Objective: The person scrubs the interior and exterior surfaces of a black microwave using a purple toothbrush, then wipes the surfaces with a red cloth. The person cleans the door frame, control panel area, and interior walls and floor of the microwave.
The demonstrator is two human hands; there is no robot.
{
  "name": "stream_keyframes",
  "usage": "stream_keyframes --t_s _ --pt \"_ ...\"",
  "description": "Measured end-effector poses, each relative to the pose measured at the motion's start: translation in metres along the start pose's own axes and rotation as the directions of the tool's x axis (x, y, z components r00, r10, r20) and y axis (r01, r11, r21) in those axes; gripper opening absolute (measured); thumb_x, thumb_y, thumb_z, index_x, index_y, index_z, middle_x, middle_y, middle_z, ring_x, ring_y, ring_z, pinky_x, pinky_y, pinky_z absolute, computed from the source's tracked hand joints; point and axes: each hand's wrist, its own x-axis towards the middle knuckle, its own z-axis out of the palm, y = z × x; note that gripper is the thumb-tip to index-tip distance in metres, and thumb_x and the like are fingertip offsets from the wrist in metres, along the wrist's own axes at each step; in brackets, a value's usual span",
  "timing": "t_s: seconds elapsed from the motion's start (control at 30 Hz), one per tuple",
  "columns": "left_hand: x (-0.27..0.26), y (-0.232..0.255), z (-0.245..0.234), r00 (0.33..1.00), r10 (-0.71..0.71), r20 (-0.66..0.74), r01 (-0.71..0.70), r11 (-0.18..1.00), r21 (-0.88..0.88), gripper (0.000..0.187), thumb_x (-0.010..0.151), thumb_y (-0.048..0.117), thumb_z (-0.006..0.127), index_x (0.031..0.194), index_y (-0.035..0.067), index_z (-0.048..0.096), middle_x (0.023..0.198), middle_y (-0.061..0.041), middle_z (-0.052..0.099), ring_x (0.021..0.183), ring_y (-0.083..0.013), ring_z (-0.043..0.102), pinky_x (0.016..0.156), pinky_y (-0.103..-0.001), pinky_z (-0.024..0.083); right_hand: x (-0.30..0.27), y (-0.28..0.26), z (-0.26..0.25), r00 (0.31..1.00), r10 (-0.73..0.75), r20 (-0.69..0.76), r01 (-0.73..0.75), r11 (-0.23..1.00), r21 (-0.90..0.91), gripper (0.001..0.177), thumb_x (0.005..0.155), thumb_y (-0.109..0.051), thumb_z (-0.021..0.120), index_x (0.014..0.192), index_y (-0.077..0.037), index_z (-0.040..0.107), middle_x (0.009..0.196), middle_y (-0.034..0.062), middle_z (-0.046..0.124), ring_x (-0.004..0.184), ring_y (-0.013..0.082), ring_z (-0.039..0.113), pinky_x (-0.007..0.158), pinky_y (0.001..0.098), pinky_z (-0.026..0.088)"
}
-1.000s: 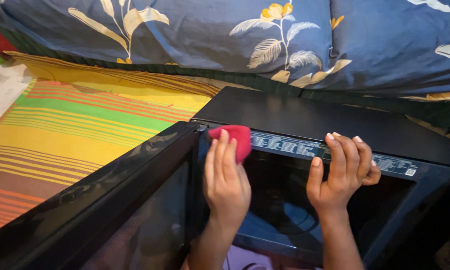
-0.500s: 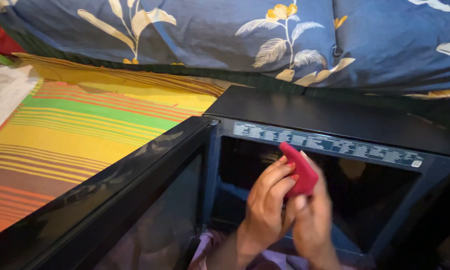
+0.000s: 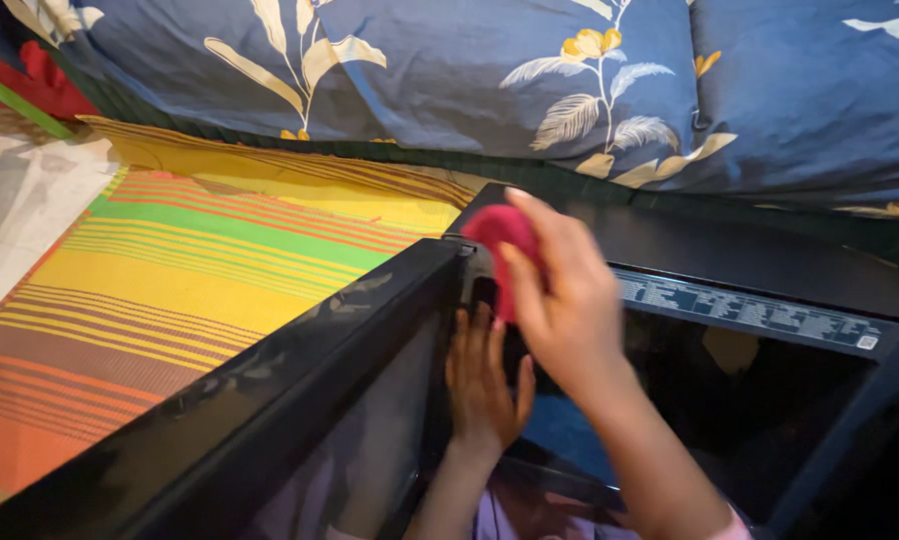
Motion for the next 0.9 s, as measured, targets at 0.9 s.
stream_keyframes --t_s 0.9 --pt "-0.007 -0.009 0.016 1.000 0.013 0.000 -0.013 0.993 0.117 0.049 0.101 0.040 0.061 0.133 0.003 0.057 0.144 -0.022 0.054 0.140 -0.0506 0.049 0.109 -0.060 0.042 0.020 0.001 0.041 0.987 -0.104 0.126 0.121 0.984 -0.128 0.054 0.080 0.005 0.070 0.131 -0.011 0.067 0.121 0.0114 0.072 0.096 0.0333 0.072 0.081 0.0400 0.057"
